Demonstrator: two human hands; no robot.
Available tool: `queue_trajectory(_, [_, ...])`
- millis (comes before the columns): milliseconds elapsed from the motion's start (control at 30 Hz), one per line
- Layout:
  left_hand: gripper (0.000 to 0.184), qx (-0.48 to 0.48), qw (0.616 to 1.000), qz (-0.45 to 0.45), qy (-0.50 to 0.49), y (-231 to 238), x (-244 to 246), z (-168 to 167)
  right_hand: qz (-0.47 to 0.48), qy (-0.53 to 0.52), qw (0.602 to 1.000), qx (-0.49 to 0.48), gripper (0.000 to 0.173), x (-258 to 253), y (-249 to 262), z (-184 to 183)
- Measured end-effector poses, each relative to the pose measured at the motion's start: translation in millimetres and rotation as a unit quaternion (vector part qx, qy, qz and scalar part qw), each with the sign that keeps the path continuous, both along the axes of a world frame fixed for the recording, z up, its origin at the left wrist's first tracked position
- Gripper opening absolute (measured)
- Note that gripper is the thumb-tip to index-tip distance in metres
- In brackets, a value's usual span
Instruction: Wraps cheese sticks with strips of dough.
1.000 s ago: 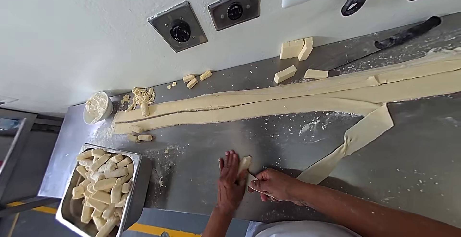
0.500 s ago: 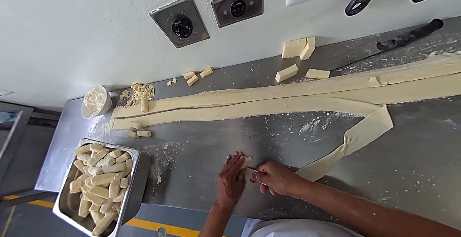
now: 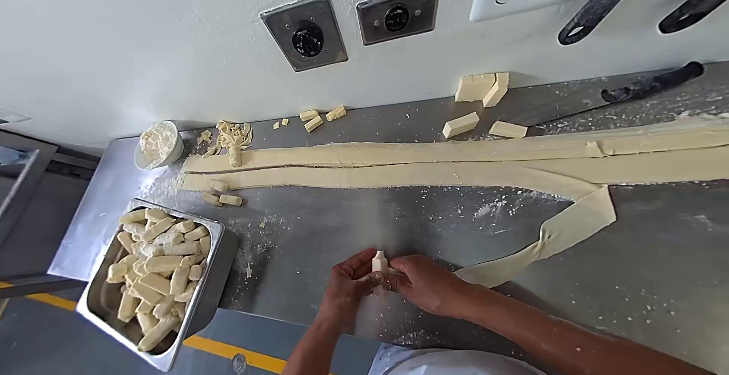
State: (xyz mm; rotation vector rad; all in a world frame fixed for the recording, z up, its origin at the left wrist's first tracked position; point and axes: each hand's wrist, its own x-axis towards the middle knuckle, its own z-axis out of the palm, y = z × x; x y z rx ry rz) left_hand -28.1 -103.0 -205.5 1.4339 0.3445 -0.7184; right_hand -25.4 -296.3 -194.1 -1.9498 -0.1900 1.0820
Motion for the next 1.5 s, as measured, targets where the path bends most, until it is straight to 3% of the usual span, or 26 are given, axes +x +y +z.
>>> queue_trajectory(133, [0.034, -0.041, 0.998, -0.039, 0.022, 6.8, 11.3, 7.0, 0.079, -0.086, 0.992, -0.035, 0.042, 18.6, -1.4, 13.1])
queue_trajectory(267, [0.037, -0.052, 0.999, 0.007, -0.011, 12.1, 10.0, 4.0, -0.016, -0.244, 0.966, -0.078, 0.037, 32.4, -22.0, -11.2])
queue_trajectory(367, [0.043, -0.106, 0.994, 0.014, 0.008, 16.3, 11.8, 9.4, 0.035, -0.300, 0.952, -0.047, 0.103, 27.2, -14.3, -1.9])
queue_trajectory(400, [0.043, -0.134, 0.991, 0.015, 0.015, 14.5, 9.3, 10.5, 0.050, -0.314, 0.948, -0.004, 0.112, 19.6, -4.0, 2.7])
queue_trajectory(500, [0.024, -0.229, 0.972, 0.044, 0.019, 7.0, 2.2, 12.6, 0.073, -0.352, 0.927, 0.105, 0.106, 8.2, 20.5, 4.2])
queue_trajectory(533, [0.027, -0.260, 0.964, 0.057, 0.014, 6.6, 0.5, 10.4, 0.060, -0.384, 0.913, 0.124, 0.102, 5.6, 24.8, -0.3])
queue_trajectory(600, [0.058, -0.288, 0.953, 0.091, 0.012, 4.2, -0.8, 10.2, 0.047, -0.450, 0.880, 0.146, 0.096, 0.0, 31.2, -5.5])
queue_trajectory(667, [0.079, -0.242, 0.958, 0.150, 0.042, -4.9, -2.5, 18.0, 0.047, -0.523, 0.835, 0.161, 0.090, -7.4, 37.7, -10.4])
queue_trajectory(767, [0.073, -0.146, 0.966, 0.204, 0.068, -17.4, -9.6, 24.7, 0.033, -0.579, 0.796, 0.173, 0.079, -14.9, 46.0, -24.1])
queue_trajectory(867, [0.051, -0.080, 0.972, 0.222, -0.008, -5.3, -9.6, 13.7, -0.005, -0.551, 0.826, 0.123, 0.084, -17.8, 38.1, -31.6])
queue_trajectory(933, [0.048, 0.041, 0.963, 0.228, -0.134, 40.5, 8.9, 23.7, -0.012, -0.515, 0.857, 0.034, 0.070, 1.0, 9.8, -27.6])
queue_trajectory(1000, [0.049, 0.242, 0.918, 0.237, -0.206, 100.4, 30.9, 52.0, -0.037, -0.447, 0.891, -0.064, 0.047, 24.1, -30.6, -27.9])
queue_trajectory(1067, [0.058, 0.415, 0.842, 0.257, -0.231, 158.2, 54.5, 83.3, -0.044, -0.379, 0.914, -0.137, 0.037, 39.0, -53.7, -33.9])
queue_trajectory(1133, [0.072, 0.537, 0.758, 0.281, -0.240, 212.2, 80.5, 102.4, -0.048, -0.354, 0.920, -0.163, 0.028, 44.7, -54.3, -38.8])
queue_trajectory(1200, [0.081, 0.603, 0.711, 0.286, -0.224, 260.3, 99.1, 109.8, -0.060, -0.340, 0.928, -0.143, 0.020, 51.3, -47.1, -37.4])
queue_trajectory(1300, [0.085, 0.643, 0.716, 0.215, -0.168, 308.2, 112.9, 98.1, -0.090, -0.228, 0.968, -0.050, 0.026, 62.4, -50.9, -5.1])
queue_trajectory(1367, [0.087, 0.649, 0.709, 0.171, -0.218, 305.6, 116.2, 82.0, -0.139, -0.195, 0.971, 0.025, 0.019, 66.1, -61.1, 22.1])
queue_trajectory(1433, [0.066, 0.587, 0.717, 0.160, -0.341, 258.9, 108.6, 71.2, -0.156, -0.204, 0.963, 0.080, 0.008, 68.1, -68.3, 53.3])
queue_trajectory(1500, [0.037, 0.451, 0.757, 0.110, -0.460, 166.6, 86.3, 68.7, -0.150, -0.241, 0.951, 0.124, 0.006, 68.5, -70.6, 80.9])
